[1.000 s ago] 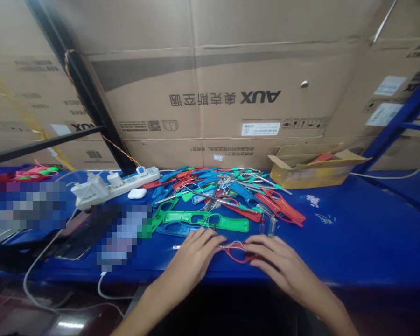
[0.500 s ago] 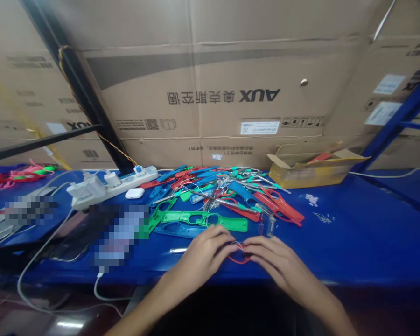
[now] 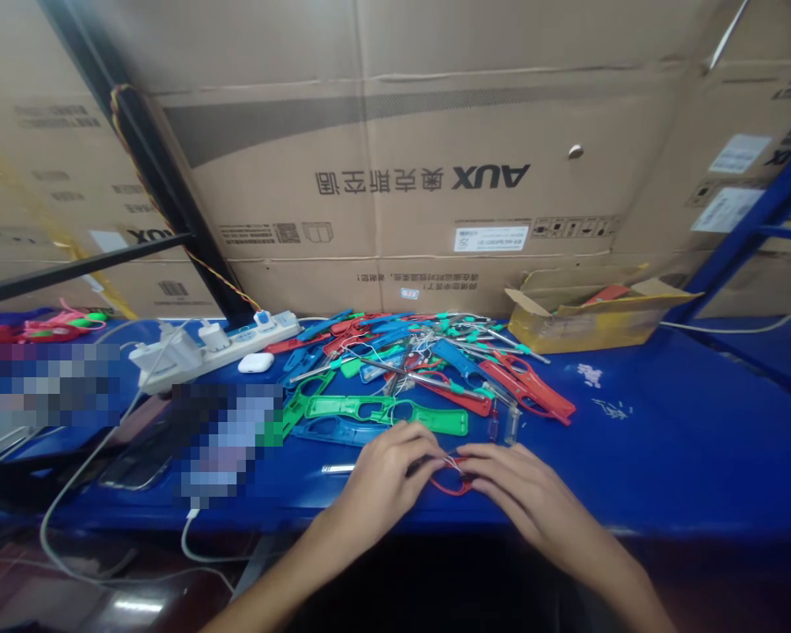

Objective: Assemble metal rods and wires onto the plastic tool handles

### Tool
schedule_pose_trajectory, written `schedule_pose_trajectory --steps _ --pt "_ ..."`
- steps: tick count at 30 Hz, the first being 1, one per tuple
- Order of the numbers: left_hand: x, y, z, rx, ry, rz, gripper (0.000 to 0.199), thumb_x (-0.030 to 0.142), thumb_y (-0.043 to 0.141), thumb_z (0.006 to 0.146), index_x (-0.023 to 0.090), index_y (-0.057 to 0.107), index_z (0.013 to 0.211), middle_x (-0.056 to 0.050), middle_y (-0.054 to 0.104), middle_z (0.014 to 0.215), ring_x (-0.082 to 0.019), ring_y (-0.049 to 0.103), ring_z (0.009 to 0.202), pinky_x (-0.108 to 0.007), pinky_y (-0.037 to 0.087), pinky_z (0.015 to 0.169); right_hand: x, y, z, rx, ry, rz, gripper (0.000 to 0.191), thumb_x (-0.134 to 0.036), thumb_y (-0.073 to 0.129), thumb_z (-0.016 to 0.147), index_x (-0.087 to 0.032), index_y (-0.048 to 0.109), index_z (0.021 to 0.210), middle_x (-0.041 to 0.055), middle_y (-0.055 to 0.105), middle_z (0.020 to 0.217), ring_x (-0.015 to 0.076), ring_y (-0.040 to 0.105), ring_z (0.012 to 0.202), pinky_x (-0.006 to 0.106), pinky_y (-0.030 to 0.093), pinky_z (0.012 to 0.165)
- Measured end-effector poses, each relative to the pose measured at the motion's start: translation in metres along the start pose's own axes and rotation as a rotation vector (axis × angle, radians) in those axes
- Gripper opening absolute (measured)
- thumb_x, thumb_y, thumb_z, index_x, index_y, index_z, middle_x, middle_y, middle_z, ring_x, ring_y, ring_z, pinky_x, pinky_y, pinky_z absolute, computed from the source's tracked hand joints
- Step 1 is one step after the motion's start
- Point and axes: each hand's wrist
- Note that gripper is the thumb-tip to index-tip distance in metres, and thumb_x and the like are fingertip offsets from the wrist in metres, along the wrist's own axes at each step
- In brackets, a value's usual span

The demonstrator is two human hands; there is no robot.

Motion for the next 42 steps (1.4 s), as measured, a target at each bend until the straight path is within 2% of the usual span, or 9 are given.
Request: schedule_pose_trajectory --steps 5,8,15,20,25,35,42 --pt "0.004 0.003 -0.006 0.004 0.112 0.302 0.018 0.022 0.053 0.106 0.020 0.071 0.105 -0.005 0.069 0.101 -0.022 0.063 0.091 -0.035 0.052 0.078 0.000 0.000 -0.001 -0.031 0.009 -0.018 0.032 -0.029 0.049 0.107 -0.038 0.062 0.135 0.0023 0.064 0.145 0.0226 0.064 0.129 0.053 0.045 0.113" --pt "0.006 0.004 -0.008 0.005 0.130 0.381 0.017 0.021 0.052 0.106 0.020 0.069 0.104 -0.004 0.069 0.102 -0.023 0.064 0.091 -0.036 0.050 0.076 0.002 0.001 -0.003 -0.045 -0.010 -0.034 0.037 -0.022 0.048 0.106 -0.040 0.062 0.135 0.0011 0.061 0.148 0.0230 0.063 0.130 0.055 0.045 0.113" --pt "0.006 0.005 0.000 -0.017 0.077 0.338 0.013 0.027 0.069 0.098 0.018 0.062 0.091 -0.001 0.068 0.094 -0.022 0.064 0.086 -0.034 0.049 0.076 0.003 0.004 -0.004 0.000 0.035 0.042 0.028 -0.037 0.049 0.107 -0.034 0.063 0.131 0.0029 0.068 0.139 0.0233 0.065 0.128 0.052 0.045 0.113" --pt "0.007 0.004 0.005 -0.032 0.067 0.265 0.012 0.022 0.072 0.096 0.019 0.062 0.092 0.000 0.068 0.094 -0.020 0.064 0.085 -0.032 0.050 0.075 0.000 0.003 -0.001 -0.006 0.041 0.109 0.026 -0.039 0.048 0.108 -0.031 0.064 0.127 0.0045 0.070 0.136 0.0222 0.066 0.126 0.048 0.045 0.113" --pt "0.010 0.007 0.006 -0.014 -0.046 0.165 0.015 0.017 0.072 0.094 0.020 0.059 0.089 0.001 0.068 0.090 -0.019 0.065 0.084 -0.031 0.049 0.074 -0.003 -0.002 0.002 0.005 0.030 0.159 0.025 -0.038 0.050 0.107 -0.030 0.066 0.125 0.0045 0.071 0.134 0.0209 0.067 0.124 0.043 0.046 0.113" --pt "0.016 0.022 0.003 0.038 -0.024 0.376 0.016 0.013 0.063 0.096 0.020 0.053 0.086 -0.001 0.065 0.089 -0.022 0.062 0.083 -0.036 0.046 0.074 -0.002 0.000 0.002 0.048 -0.042 0.108 0.026 -0.032 0.050 0.107 -0.032 0.070 0.123 0.0025 0.072 0.132 0.0199 0.067 0.123 0.040 0.049 0.111" --pt "0.015 0.022 0.004 0.023 0.035 0.461 0.011 0.015 0.061 0.099 0.019 0.055 0.090 -0.002 0.065 0.090 -0.023 0.062 0.081 -0.037 0.047 0.072 -0.006 -0.002 0.004 0.029 -0.042 0.101 0.024 -0.033 0.050 0.107 -0.031 0.070 0.121 0.0024 0.072 0.131 0.0198 0.066 0.123 0.039 0.049 0.109"
Point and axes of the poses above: each hand's wrist, its own z-axis towards the middle knuckle, its own y-axis out of the palm, x = y × z
